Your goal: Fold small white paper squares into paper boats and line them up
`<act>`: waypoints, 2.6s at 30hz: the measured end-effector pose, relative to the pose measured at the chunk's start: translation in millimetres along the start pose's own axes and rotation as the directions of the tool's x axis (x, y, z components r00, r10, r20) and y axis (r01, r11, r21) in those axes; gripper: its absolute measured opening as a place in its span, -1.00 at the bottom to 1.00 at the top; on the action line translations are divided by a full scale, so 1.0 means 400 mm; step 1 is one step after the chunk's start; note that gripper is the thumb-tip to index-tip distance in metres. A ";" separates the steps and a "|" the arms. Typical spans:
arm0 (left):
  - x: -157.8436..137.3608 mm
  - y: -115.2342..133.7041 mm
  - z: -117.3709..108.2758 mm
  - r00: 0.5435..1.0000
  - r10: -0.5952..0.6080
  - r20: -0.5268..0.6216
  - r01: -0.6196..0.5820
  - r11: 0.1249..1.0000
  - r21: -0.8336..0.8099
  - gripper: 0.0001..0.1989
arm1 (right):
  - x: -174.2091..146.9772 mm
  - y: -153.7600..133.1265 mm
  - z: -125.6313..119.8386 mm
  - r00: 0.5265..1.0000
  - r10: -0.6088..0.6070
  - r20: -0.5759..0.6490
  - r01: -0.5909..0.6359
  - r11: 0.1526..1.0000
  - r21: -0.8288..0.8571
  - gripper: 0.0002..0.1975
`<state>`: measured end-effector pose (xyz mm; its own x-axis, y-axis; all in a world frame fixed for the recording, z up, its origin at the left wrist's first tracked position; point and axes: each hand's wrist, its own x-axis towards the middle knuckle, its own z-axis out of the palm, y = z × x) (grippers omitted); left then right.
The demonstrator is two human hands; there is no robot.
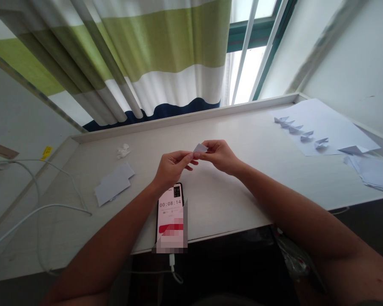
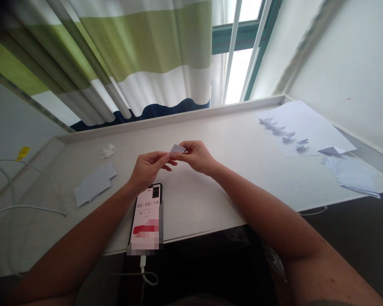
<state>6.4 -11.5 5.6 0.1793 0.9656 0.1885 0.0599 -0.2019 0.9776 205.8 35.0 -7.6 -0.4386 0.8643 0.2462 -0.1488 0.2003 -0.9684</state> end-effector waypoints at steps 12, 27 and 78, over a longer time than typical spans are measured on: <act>0.008 -0.008 -0.017 0.993 -0.037 -0.111 0.029 0.997 -0.078 -0.68 | 0.006 0.032 -0.002 0.992 -0.113 -0.050 0.112 0.993 -0.020 -0.55; -0.002 -0.006 0.001 0.975 0.055 -0.217 -0.058 0.998 -0.005 -0.69 | 0.005 0.047 0.020 0.977 -0.186 -0.109 0.188 0.982 0.010 -0.60; 0.000 0.001 0.006 0.979 0.030 -0.201 -0.033 0.999 -0.010 -0.72 | -0.001 0.003 0.027 0.981 -0.062 -0.183 0.065 0.998 0.010 -0.58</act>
<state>8.9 -12.2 5.7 -0.0197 0.9723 0.2330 0.0443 -0.2320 0.9717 196.5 29.8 -8.4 -0.2588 0.9199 0.2945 -0.1855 0.2519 -0.9498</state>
